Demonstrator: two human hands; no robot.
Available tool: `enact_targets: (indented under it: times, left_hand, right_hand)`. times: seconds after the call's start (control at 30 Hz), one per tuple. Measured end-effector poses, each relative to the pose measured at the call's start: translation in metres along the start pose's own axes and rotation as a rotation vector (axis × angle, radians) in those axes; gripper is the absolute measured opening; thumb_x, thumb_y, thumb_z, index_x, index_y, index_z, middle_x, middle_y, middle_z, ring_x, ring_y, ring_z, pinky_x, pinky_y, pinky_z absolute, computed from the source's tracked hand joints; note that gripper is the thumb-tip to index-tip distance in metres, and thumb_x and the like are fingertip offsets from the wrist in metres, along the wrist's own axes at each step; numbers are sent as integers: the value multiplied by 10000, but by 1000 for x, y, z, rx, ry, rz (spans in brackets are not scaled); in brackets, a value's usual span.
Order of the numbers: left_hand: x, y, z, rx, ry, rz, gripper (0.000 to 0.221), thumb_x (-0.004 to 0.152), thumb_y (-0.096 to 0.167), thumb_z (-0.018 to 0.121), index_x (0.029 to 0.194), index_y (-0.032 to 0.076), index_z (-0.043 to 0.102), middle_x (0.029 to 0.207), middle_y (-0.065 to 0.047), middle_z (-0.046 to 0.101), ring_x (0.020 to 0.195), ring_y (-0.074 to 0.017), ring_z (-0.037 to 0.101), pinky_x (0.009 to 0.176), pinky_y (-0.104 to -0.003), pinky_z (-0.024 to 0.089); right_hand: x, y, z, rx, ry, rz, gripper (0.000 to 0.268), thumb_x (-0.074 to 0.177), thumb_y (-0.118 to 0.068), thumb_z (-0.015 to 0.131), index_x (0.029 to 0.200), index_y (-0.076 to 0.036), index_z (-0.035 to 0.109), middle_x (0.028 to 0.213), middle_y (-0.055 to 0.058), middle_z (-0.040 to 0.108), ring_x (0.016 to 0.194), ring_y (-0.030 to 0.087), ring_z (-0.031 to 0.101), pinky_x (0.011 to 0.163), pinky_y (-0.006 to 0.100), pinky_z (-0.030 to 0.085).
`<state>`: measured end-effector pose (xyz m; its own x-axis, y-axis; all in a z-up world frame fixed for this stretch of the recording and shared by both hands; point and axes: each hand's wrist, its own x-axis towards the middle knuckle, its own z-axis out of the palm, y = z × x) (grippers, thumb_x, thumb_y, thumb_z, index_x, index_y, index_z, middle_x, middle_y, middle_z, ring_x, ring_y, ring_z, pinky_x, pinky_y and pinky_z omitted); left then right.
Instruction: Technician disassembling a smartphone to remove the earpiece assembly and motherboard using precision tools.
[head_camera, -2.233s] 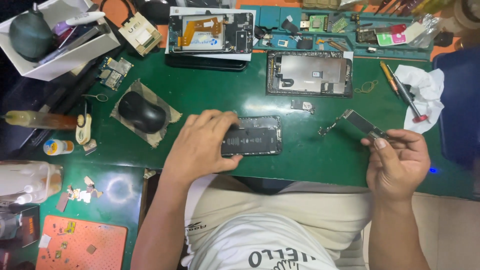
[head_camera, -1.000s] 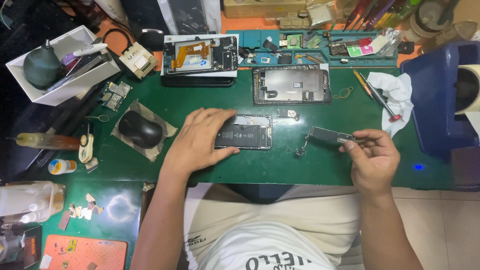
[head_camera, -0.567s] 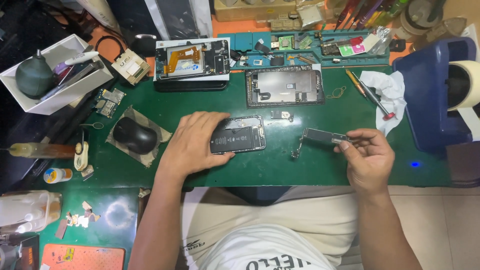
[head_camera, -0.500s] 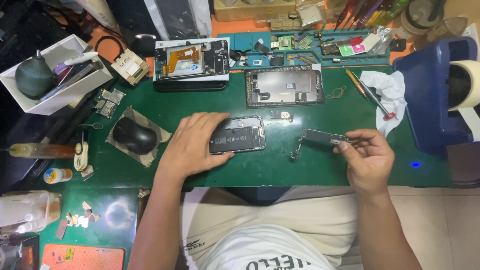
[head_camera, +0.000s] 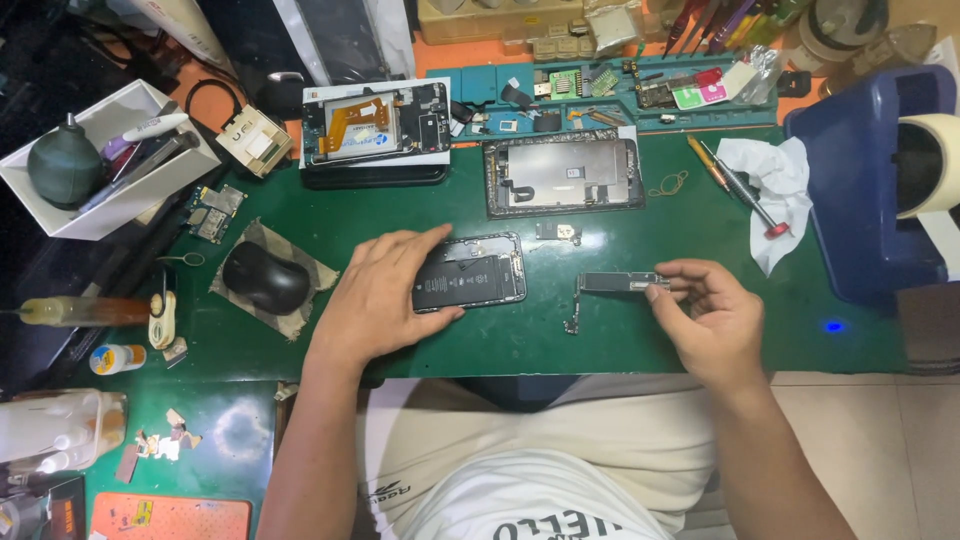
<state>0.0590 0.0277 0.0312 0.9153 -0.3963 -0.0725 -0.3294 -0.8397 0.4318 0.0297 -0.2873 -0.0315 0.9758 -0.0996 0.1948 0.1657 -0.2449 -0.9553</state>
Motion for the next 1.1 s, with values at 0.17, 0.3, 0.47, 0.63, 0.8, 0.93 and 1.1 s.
enact_targets:
  times: [0.17, 0.3, 0.47, 0.63, 0.8, 0.93, 1.1]
  left_hand:
    - [-2, -2, 2, -52, 10, -17, 800, 564, 341, 714, 1266, 140, 387, 1112, -44, 568, 1091, -202, 463, 938, -389, 307]
    - [-2, -3, 3, -73, 13, -37, 801, 558, 332, 718, 1264, 152, 385, 1128, -23, 561, 1100, -188, 457, 938, -382, 306]
    - [-1, -1, 0, -65, -9, -45, 795, 566, 341, 717, 1264, 160, 382, 1130, -18, 559, 1104, -182, 453, 941, -376, 302]
    - [0, -1, -3, -48, -5, -13, 726, 634, 412, 666, 1246, 143, 383, 1101, -92, 511, 1058, -227, 437, 849, -379, 318]
    - [4, -1, -6, -32, -7, 56, 680, 656, 393, 645, 1236, 145, 389, 1118, -74, 515, 1066, -244, 429, 892, -394, 299]
    - [7, -1, -6, -30, 15, 71, 664, 664, 397, 637, 1228, 143, 395, 1112, -70, 520, 1067, -241, 431, 896, -392, 293]
    - [9, 2, -7, -31, -6, 66, 657, 672, 380, 643, 1229, 140, 390, 1128, -84, 505, 1082, -260, 425, 898, -399, 301]
  right_hand:
    - [16, -43, -3, -305, -185, 126, 197, 667, 10, 652, 862, 3, 623, 623, 122, 626, 484, 132, 522, 514, 268, 449]
    - [31, -68, -4, -558, -438, 267, 259, 647, -10, 631, 904, 10, 617, 661, 178, 650, 485, 212, 536, 486, 326, 445]
    - [47, -79, -3, -786, -604, 141, 237, 648, -87, 648, 877, -30, 625, 726, 164, 650, 580, 270, 618, 555, 352, 489]
    - [66, -71, -15, -798, -751, -47, 192, 696, -248, 653, 847, -134, 625, 797, 6, 577, 605, 153, 568, 592, 273, 447]
    - [101, -103, -13, -563, -545, -483, 201, 692, -157, 713, 854, -67, 635, 801, 35, 601, 619, 128, 521, 560, 226, 422]
    - [130, -77, -2, -308, -383, -546, 203, 746, -47, 740, 892, 13, 613, 827, 121, 558, 636, 150, 464, 663, 246, 404]
    - [138, -38, 7, -283, -123, -571, 180, 826, 4, 727, 954, 41, 605, 937, 177, 567, 695, 191, 478, 666, 274, 428]
